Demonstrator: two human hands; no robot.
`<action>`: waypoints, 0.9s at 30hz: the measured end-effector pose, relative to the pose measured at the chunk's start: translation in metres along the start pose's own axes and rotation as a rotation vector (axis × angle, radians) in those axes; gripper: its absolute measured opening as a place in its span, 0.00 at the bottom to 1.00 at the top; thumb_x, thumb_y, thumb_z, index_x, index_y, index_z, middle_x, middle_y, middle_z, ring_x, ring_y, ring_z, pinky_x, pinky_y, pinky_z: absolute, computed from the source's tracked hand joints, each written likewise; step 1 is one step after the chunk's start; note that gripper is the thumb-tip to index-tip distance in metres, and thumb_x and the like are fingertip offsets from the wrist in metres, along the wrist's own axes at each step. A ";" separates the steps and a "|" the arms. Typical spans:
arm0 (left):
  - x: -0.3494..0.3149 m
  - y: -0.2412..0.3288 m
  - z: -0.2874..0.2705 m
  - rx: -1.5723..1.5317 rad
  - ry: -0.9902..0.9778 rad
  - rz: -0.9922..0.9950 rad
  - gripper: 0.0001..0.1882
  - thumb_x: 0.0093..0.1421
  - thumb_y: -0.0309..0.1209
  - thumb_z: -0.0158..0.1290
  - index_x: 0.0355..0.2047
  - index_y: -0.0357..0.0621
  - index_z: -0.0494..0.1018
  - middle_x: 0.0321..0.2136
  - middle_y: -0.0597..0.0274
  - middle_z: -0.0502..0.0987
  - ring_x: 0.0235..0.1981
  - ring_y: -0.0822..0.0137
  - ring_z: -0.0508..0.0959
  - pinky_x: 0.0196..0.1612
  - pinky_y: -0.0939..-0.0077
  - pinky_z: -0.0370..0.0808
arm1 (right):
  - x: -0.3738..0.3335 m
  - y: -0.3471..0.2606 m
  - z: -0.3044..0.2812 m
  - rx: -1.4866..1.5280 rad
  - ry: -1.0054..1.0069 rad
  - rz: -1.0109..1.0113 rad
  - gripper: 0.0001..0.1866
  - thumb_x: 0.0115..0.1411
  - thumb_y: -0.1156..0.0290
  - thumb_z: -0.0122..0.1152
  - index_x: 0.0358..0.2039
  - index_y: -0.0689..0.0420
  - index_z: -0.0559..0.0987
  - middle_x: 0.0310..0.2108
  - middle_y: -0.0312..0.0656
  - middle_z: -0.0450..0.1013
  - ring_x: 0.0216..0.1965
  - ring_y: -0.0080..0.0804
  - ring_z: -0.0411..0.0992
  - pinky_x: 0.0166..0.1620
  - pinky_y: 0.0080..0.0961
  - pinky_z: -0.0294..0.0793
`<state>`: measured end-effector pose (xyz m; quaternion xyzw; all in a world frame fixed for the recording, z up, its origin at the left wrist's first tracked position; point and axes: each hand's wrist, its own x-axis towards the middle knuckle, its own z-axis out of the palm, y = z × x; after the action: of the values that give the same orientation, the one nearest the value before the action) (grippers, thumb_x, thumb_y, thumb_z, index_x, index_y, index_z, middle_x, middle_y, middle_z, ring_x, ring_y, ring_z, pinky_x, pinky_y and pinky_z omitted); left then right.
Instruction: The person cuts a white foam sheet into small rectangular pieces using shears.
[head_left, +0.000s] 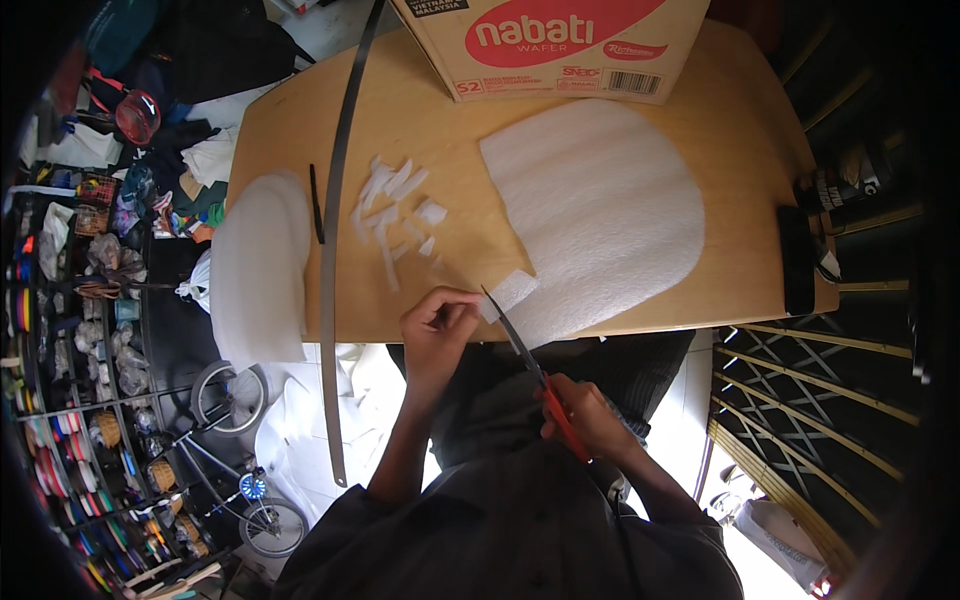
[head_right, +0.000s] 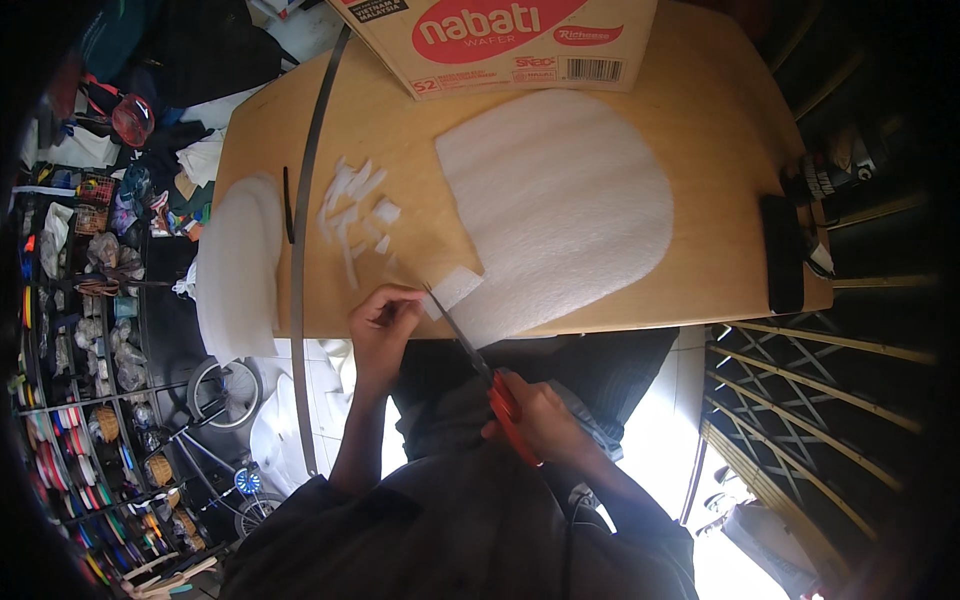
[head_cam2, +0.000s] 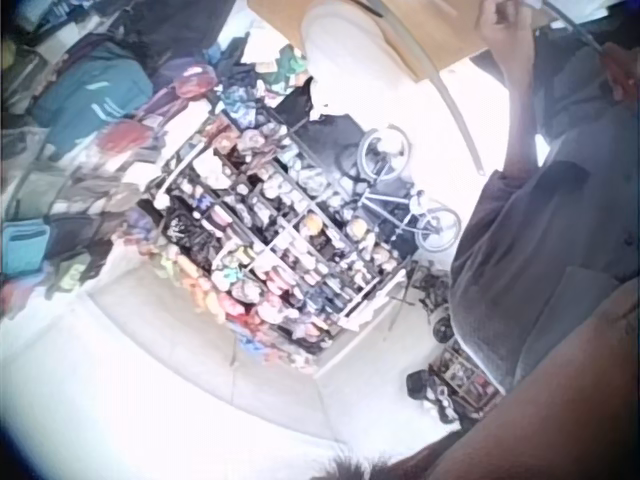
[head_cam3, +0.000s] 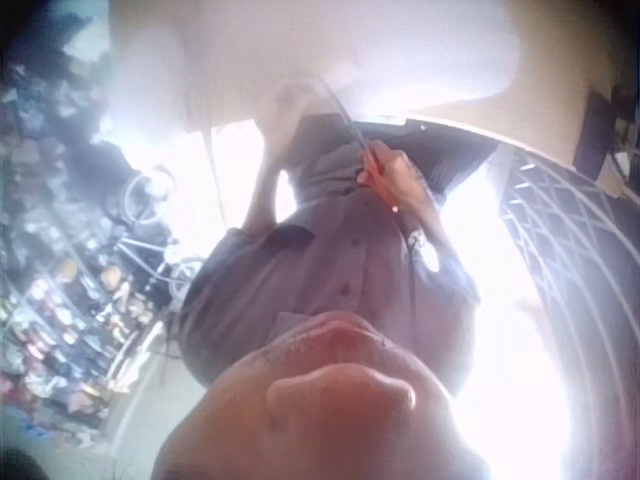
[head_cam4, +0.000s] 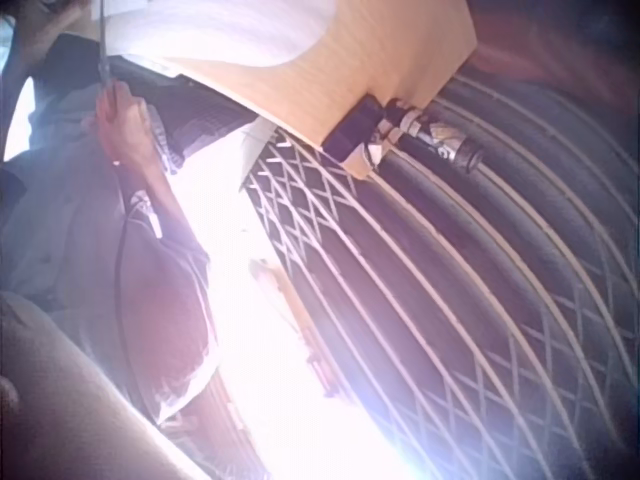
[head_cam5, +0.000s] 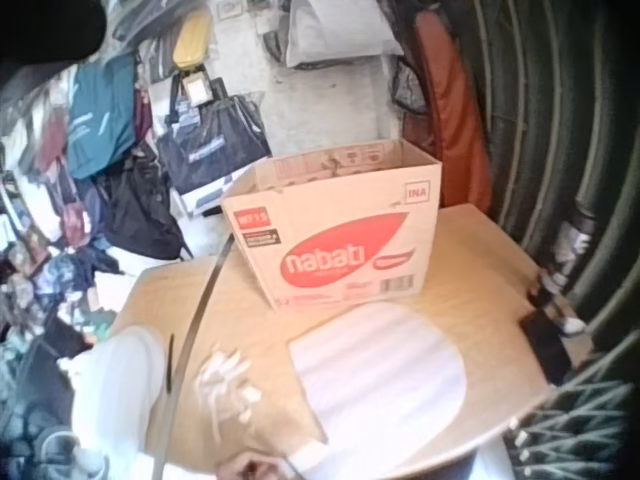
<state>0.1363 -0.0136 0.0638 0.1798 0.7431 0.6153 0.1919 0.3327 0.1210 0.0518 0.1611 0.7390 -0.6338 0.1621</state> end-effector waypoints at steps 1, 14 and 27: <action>0.000 0.001 0.000 -0.004 -0.009 0.015 0.04 0.57 0.17 0.57 0.33 0.37 0.77 0.20 0.77 0.64 0.23 0.85 0.60 0.29 0.87 0.59 | 0.001 -0.002 0.001 -0.023 0.014 -0.004 0.28 0.58 0.74 0.62 0.58 0.65 0.66 0.30 0.43 0.81 0.36 0.42 0.81 0.40 0.33 0.76; -0.005 0.011 0.006 -0.258 0.013 -0.094 0.06 0.62 0.19 0.57 0.36 0.38 0.71 0.26 0.69 0.74 0.26 0.83 0.69 0.28 0.85 0.64 | 0.008 -0.006 0.010 0.009 0.126 -0.084 0.19 0.59 0.78 0.59 0.52 0.63 0.73 0.28 0.44 0.81 0.29 0.37 0.82 0.31 0.28 0.78; -0.007 -0.007 0.008 -0.457 0.038 -0.212 0.05 0.62 0.22 0.57 0.37 0.37 0.72 0.27 0.65 0.78 0.22 0.83 0.70 0.22 0.86 0.63 | 0.018 -0.012 0.015 0.120 0.211 -0.065 0.05 0.53 0.82 0.61 0.31 0.62 0.74 0.18 0.36 0.72 0.22 0.20 0.74 0.25 0.17 0.69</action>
<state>0.1460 -0.0114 0.0563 0.0412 0.6030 0.7470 0.2770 0.3119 0.1052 0.0520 0.2122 0.7174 -0.6615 0.0529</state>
